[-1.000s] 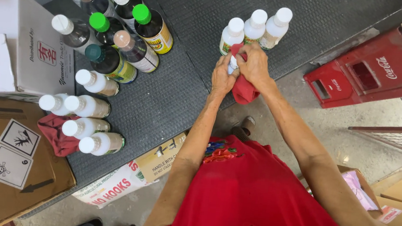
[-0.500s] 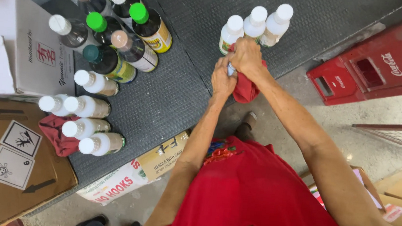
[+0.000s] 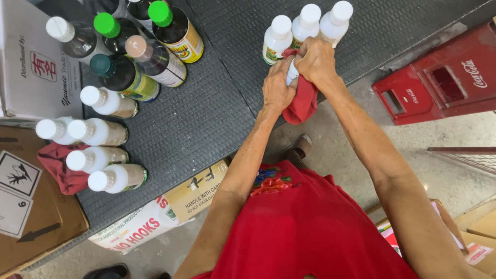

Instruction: Wiping liquid bottles with a cloth and packing them into a cardboard box.

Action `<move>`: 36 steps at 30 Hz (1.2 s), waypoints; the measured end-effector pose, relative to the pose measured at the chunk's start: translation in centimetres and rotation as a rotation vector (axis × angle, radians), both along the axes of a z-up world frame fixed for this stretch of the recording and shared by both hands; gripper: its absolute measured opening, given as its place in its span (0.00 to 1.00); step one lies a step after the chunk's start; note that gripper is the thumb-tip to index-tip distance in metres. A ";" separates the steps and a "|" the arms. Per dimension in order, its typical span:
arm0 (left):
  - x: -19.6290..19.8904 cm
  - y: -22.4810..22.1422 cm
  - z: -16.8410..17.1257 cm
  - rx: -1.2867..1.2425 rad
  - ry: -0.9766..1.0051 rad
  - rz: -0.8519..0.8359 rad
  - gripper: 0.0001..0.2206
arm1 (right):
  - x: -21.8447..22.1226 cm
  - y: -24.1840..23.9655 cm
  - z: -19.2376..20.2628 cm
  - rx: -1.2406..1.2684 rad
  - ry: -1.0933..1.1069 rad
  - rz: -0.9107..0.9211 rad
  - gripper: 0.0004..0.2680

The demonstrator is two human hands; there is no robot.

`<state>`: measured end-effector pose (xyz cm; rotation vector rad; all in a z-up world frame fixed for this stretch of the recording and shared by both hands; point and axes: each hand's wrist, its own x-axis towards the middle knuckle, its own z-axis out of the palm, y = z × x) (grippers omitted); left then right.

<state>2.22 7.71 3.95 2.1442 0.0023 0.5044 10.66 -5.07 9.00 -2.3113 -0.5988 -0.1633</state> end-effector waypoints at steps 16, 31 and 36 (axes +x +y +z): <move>-0.5 1.2 -1.7 -0.043 0.004 -0.043 0.31 | -2.1 -1.1 1.0 0.167 0.170 0.032 0.07; 2.8 1.8 -0.4 -0.075 0.153 -0.247 0.29 | 1.1 -1.6 3.7 -0.103 -0.226 0.388 0.03; 2.5 2.0 0.5 -0.062 0.176 -0.272 0.28 | 1.1 -1.8 2.5 -0.187 -0.263 0.291 0.04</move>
